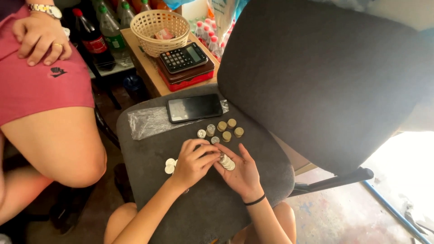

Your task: The person sorts and stacks coins on a chair seat, separating them into piles by denomination. They repeatedly pick up coins, align them, and place them into neat stacks while occasionally adjusting the arrangement.

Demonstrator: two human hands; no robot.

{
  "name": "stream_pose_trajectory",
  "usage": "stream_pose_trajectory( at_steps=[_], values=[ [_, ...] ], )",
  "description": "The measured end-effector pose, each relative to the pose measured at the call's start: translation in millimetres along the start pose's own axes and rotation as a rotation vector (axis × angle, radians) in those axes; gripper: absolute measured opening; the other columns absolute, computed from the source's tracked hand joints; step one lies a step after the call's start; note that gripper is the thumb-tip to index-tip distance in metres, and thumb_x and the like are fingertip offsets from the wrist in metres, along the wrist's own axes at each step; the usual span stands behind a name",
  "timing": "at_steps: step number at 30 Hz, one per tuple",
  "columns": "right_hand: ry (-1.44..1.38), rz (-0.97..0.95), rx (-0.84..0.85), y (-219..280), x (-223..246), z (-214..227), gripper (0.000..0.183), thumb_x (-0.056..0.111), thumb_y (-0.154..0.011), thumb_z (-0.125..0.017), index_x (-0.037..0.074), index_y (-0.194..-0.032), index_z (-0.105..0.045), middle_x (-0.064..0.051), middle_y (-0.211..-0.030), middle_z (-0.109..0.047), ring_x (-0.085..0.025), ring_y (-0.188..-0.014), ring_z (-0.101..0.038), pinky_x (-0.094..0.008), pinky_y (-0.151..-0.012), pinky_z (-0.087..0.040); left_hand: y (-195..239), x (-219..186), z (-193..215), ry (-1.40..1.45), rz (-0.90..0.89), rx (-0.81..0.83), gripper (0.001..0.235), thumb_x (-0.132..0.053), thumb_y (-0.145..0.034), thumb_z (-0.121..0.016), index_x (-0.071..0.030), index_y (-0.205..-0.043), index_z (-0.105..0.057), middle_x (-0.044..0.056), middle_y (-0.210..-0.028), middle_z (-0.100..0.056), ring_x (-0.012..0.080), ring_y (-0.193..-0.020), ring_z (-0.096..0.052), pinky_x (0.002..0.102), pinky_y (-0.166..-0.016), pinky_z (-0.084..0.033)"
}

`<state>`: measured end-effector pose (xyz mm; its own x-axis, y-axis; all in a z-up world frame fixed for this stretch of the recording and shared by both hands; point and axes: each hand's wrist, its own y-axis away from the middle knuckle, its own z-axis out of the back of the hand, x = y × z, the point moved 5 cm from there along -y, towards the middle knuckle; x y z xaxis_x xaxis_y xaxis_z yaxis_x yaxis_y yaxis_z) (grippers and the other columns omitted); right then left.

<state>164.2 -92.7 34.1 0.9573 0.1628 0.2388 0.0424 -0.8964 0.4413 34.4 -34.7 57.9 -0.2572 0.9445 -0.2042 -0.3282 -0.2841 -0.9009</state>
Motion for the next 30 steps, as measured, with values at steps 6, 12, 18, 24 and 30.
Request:
stream_pose_trajectory(
  at_steps=[6,12,18,24,30],
  values=[
    [0.292,0.033,0.044,-9.4,-14.3,12.6,0.049,0.001,-0.1,-0.052,-0.012,-0.147,-0.046,-0.036,-0.139,-0.059,-0.037,-0.122,-0.064,-0.033,-0.094,-0.058,-29.6,34.4,49.6,0.37,0.555,0.039,0.004,-0.013,-0.09,-0.08,-0.017,-0.088,-0.081,-0.001,-0.085,-0.078,0.0222,-0.081,-0.069,0.033,-0.079,-0.053],
    [0.351,0.09,-0.046,-37.5,-26.7,47.1,0.032,0.007,-0.102,-0.058,-0.006,-0.131,-0.061,-0.028,-0.123,-0.071,-0.035,-0.108,-0.071,-0.036,-0.085,-0.063,-10.0,47.3,56.0,0.423,0.84,0.039,0.005,-0.019,-0.087,-0.085,-0.015,-0.088,-0.082,0.001,-0.074,-0.075,0.0117,-0.071,-0.066,0.025,-0.071,-0.051],
    [0.228,-0.026,-0.11,-35.5,-32.2,47.8,0.029,0.034,-0.106,-0.048,0.007,-0.11,-0.057,-0.001,-0.092,-0.041,-0.014,-0.085,-0.053,-0.022,-0.066,-0.046,-0.9,5.1,38.1,0.23,0.512,0.023,0.004,-0.014,-0.088,-0.08,-0.01,-0.088,-0.08,0.003,-0.072,-0.069,0.0176,-0.066,-0.068,0.028,-0.064,-0.055],
    [0.152,-0.046,0.043,-32.7,-34.5,36.5,0.072,0.051,-0.108,-0.037,-0.006,-0.151,-0.044,-0.021,-0.119,-0.061,-0.026,-0.111,-0.064,-0.034,-0.095,-0.055,25.6,-17.0,12.3,-0.114,-0.005,0.081,0.008,-0.018,-0.082,-0.081,-0.018,-0.089,-0.077,0.0,-0.086,-0.064,0.021,-0.084,-0.063,0.037,-0.074,-0.054],
    [0.091,-0.035,0.174,-12.4,-28.4,4.1,0.088,0.064,-0.103,-0.03,-0.007,-0.152,-0.042,-0.032,-0.15,-0.049,-0.04,-0.139,-0.049,-0.043,-0.112,-0.046,12.9,-5.2,29.7,0.074,0.303,0.235,0.022,-0.027,-0.1,-0.061,-0.018,-0.115,-0.074,0.002,-0.123,-0.065,0.0265,-0.115,-0.059,0.042,-0.093,-0.048]
  ],
)
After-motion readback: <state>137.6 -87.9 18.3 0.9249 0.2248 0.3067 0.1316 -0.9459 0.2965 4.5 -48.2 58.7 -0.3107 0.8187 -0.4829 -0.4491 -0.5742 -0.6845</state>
